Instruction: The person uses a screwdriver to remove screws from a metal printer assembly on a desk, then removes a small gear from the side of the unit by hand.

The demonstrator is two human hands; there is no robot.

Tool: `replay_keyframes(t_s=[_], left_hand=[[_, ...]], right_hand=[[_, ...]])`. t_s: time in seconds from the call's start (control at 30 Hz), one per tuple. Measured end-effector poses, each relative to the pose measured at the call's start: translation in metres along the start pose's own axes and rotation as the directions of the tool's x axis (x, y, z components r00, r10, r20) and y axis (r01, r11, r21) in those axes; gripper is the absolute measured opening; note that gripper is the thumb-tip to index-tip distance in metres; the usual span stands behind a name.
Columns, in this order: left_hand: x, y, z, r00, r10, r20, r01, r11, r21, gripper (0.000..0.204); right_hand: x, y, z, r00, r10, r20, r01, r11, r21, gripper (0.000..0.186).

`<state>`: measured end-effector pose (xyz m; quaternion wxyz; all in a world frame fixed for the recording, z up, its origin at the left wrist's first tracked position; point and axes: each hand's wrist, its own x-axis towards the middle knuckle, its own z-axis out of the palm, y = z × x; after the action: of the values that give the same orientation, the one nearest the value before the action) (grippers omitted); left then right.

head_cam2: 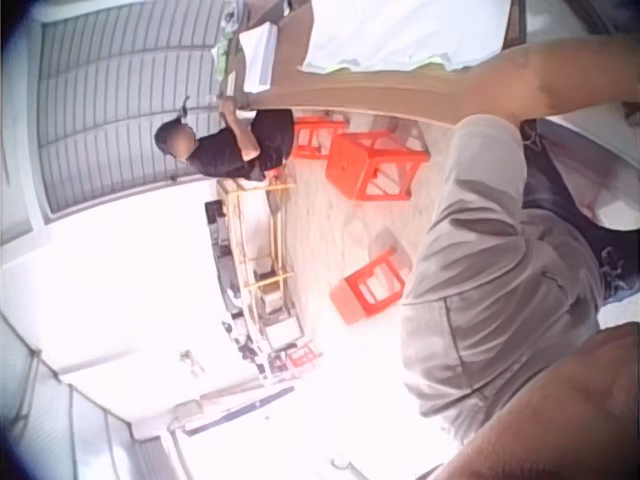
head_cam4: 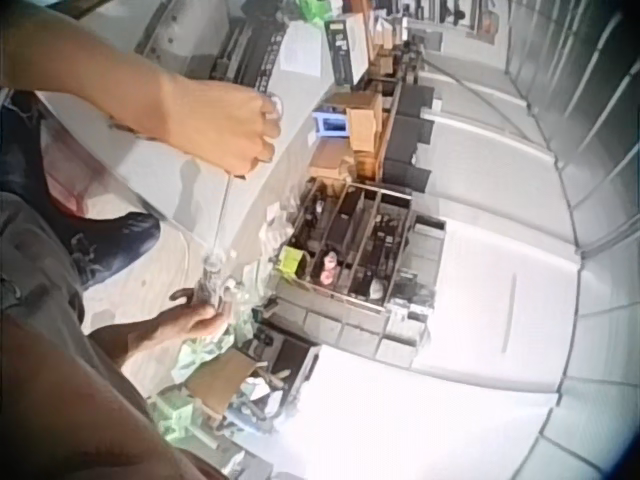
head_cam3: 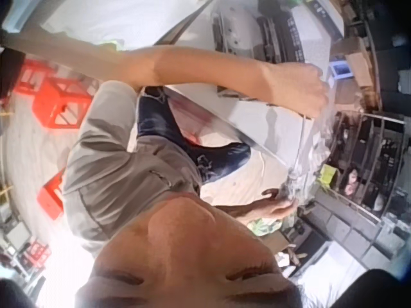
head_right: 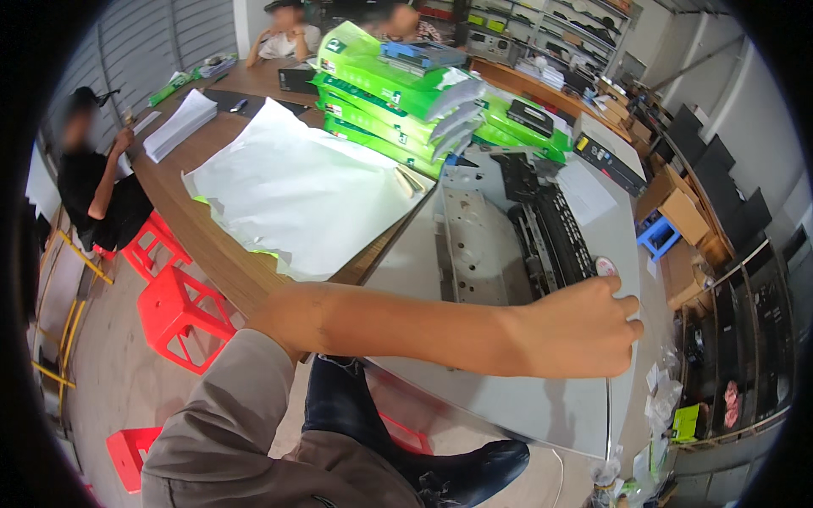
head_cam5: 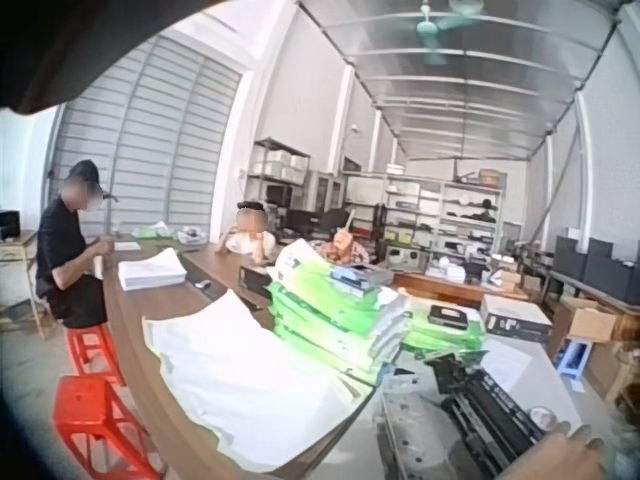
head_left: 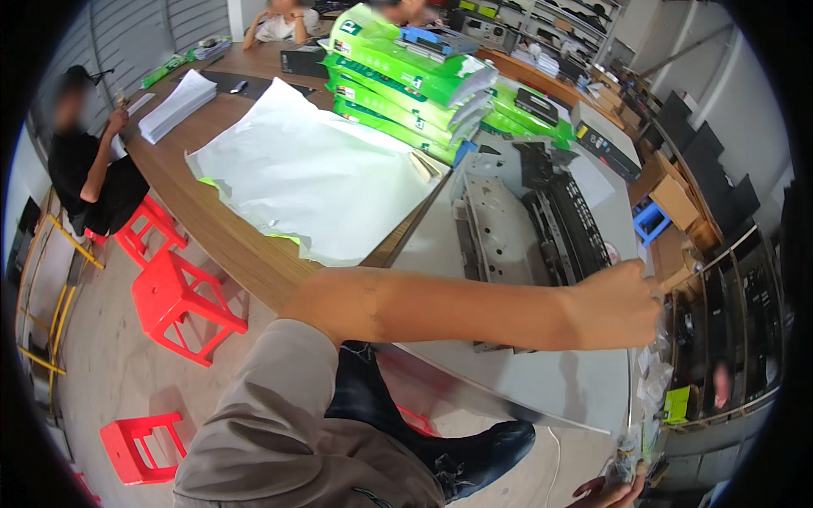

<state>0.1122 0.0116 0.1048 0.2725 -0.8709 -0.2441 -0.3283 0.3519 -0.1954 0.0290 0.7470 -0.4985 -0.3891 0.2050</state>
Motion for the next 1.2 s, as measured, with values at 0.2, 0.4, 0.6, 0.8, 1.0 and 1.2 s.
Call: replay_keyframes(t_s=[0.2,0.4,0.6,0.8,1.0,1.2], left_hand=[[0.005,0.000,-0.002,0.997,0.010,0.074,-0.004,0.997,-0.083,0.009],[0.007,-0.013,-0.018,0.982,0.001,0.189,0.006,0.999,-0.039,0.008],[0.026,-0.012,-0.003,0.993,0.119,-0.002,-0.116,0.966,-0.231,0.007],[0.034,-0.005,-0.013,0.990,0.040,0.139,-0.006,0.971,-0.238,0.007],[0.025,-0.002,0.005,0.980,0.173,0.096,-0.157,0.975,-0.157,0.010],[0.045,0.000,-0.034,0.877,0.333,0.346,-0.321,0.943,-0.092,0.014]], right_hand=[[0.014,0.013,-0.009,0.858,-0.456,0.238,0.513,0.796,-0.322,0.057],[0.007,0.026,-0.017,0.956,-0.286,0.072,0.291,0.878,-0.379,0.047],[0.001,-0.001,-0.007,0.966,-0.259,-0.024,0.247,0.944,-0.219,0.072],[0.020,-0.010,-0.012,0.852,-0.414,0.322,0.499,0.828,-0.256,0.039],[0.004,-0.018,-0.011,0.943,-0.279,0.182,0.312,0.931,-0.188,0.049],[0.004,-0.001,-0.015,0.881,-0.368,0.298,0.364,0.929,0.070,0.048]])
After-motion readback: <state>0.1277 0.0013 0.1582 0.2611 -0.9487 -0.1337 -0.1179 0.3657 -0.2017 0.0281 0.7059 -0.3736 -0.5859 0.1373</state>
